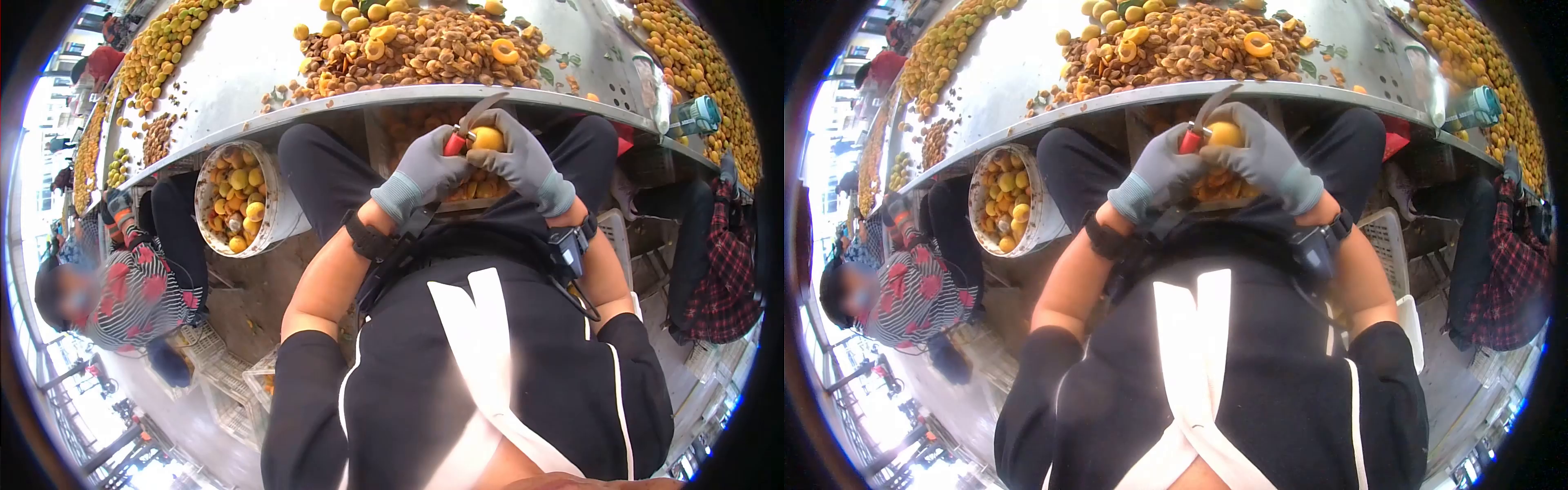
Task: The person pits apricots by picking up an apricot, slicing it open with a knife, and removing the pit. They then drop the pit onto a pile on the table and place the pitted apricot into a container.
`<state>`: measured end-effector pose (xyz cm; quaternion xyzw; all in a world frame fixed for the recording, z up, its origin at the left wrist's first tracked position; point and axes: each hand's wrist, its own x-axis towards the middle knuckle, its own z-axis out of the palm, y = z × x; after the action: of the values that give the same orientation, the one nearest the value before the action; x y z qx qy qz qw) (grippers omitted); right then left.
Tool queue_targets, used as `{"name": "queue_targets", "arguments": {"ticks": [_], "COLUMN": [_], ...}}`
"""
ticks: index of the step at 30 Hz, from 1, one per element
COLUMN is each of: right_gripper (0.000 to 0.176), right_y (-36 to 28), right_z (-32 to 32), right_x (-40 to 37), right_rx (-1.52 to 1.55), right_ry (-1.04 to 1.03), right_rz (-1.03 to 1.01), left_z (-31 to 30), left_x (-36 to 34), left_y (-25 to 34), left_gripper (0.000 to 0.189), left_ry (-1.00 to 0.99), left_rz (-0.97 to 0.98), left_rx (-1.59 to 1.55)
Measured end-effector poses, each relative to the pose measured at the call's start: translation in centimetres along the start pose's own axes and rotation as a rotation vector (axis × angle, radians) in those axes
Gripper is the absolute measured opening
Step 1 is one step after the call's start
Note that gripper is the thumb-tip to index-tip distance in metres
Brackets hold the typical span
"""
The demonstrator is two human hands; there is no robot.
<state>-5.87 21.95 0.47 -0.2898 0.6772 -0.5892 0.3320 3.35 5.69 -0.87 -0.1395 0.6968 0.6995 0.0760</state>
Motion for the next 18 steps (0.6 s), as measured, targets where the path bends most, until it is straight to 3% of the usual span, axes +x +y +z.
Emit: {"name": "queue_targets", "arguments": {"ticks": [1,3,5,7,8,10,13,18], "right_gripper": [0.039,0.038,0.042,0.046,0.046,0.047,0.046,0.047], "right_y": [-0.1,-0.1,0.9,0.2,-0.1,-0.7,-1.1,-0.3], "right_z": [-0.1,-0.3,-1.7,-3.3,-3.4,-3.1,-1.7,-1.7], "right_x": [0.0,0.1,0.2,-0.3,-0.6,-1.0,-0.7,-1.1], "right_rx": [0.001,-0.757,-0.493,0.48,0.48,0.675,0.882,0.809], "right_ry": [0.003,0.378,0.547,0.267,0.273,0.006,-0.018,-0.023], "right_rz": [-0.001,-0.547,-0.349,-0.054,-0.051,-0.094,-0.128,-0.219], "left_z": [-0.2,-0.8,-2.5,-2.9,-2.4,-1.2,-1.0,-0.7], "left_x": [0.2,0.4,0.6,-0.5,-1.0,-1.0,-1.4,-2.7], "left_y": [0.1,0.5,0.7,2.9,3.9,4.2,4.6,5.1], "left_gripper": [0.025,0.024,0.027,0.033,0.035,0.034,0.029,0.022], "left_ry": [-0.003,0.168,0.349,0.332,0.246,0.184,0.074,0.026], "left_rz": [0.0,0.14,0.214,0.211,0.126,0.136,0.138,0.133], "left_rx": [0.002,0.088,0.112,0.283,0.169,0.068,0.03,0.048]}}
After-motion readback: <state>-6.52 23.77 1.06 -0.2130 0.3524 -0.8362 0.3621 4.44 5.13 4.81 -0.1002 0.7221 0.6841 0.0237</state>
